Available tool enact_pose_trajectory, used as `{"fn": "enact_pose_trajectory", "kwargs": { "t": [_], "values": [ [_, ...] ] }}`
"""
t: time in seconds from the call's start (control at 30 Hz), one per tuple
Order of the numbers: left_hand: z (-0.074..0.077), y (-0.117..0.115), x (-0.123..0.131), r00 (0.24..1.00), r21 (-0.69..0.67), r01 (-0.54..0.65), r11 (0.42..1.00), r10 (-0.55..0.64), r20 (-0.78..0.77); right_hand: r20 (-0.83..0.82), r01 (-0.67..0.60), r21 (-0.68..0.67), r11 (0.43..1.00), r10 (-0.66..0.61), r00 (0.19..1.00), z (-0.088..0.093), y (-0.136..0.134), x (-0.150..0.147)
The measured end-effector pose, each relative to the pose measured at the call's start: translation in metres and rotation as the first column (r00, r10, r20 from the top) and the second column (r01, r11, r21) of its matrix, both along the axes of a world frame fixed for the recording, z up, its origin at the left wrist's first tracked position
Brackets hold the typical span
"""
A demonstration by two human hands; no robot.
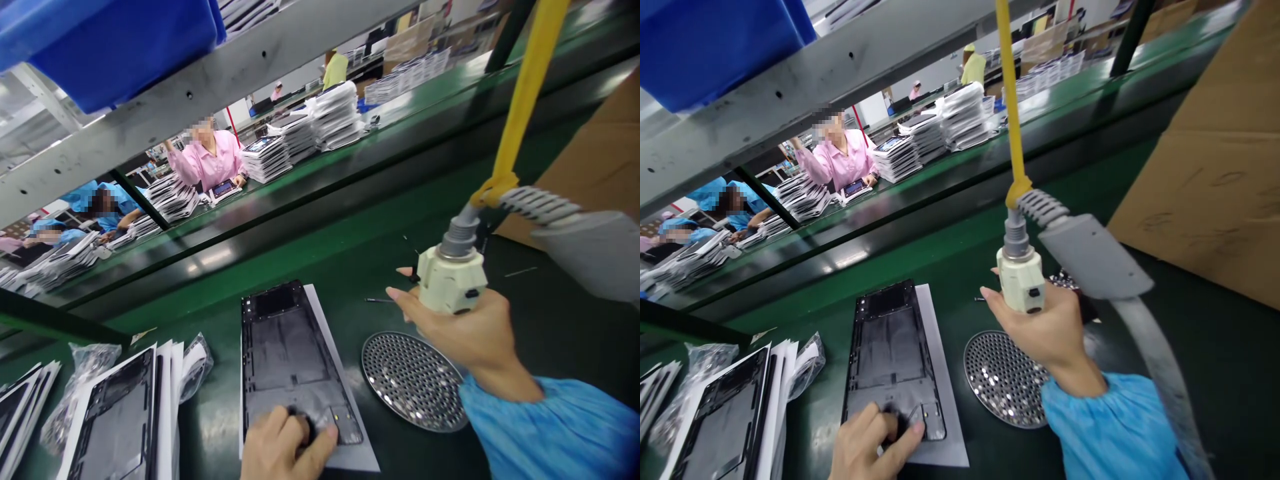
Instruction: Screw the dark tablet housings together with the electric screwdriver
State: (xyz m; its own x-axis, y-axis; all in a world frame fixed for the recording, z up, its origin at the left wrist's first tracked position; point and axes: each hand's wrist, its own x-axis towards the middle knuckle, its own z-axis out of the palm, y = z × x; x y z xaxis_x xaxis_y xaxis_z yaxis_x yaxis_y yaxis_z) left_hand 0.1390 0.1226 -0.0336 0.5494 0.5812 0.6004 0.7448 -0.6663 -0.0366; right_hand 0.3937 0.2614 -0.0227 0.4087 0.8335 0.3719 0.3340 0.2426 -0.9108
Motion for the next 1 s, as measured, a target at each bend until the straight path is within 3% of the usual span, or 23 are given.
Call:
{"fn": "enact_pose_trajectory", "kwargs": {
  "t": [0.13,0.3,0.47,0.6,0.77,0.87,1.0],
  "values": [
    [-0.012,-0.002,-0.002,1.000,-0.038,0.001,0.999,-0.001,0.005,0.016,0.001,0.006,1.000,-0.001,1.000,-0.003,0.000,0.002],
    [-0.021,-0.002,-0.012,0.998,-0.192,0.067,0.979,-0.064,0.021,0.035,0.019,0.022,1.000,-0.020,0.999,-0.008,0.002,0.003],
    [-0.028,-0.002,-0.014,0.998,-0.188,0.055,0.981,-0.059,-0.015,0.008,-0.002,0.021,1.000,0.002,1.000,0.000,0.001,0.001],
    [-0.032,0.006,-0.003,1.000,-0.179,0.018,0.984,-0.022,-0.020,-0.217,-0.216,-0.043,0.975,0.202,0.955,0.013,-0.006,-0.004],
    [-0.035,0.019,0.008,0.997,-0.261,0.013,0.965,0.007,0.073,-0.405,-0.405,0.044,0.913,0.387,0.828,0.012,-0.018,-0.011],
    [-0.040,0.023,-0.001,0.999,-0.295,0.024,0.955,-0.016,0.031,-0.438,-0.438,0.060,0.897,0.418,0.796,0.008,-0.025,-0.015],
    [-0.050,0.026,-0.020,0.998,-0.301,0.060,0.952,-0.065,-0.004,-0.419,-0.437,0.008,0.900,0.400,0.815,0.007,-0.029,-0.021]
  ]
}}
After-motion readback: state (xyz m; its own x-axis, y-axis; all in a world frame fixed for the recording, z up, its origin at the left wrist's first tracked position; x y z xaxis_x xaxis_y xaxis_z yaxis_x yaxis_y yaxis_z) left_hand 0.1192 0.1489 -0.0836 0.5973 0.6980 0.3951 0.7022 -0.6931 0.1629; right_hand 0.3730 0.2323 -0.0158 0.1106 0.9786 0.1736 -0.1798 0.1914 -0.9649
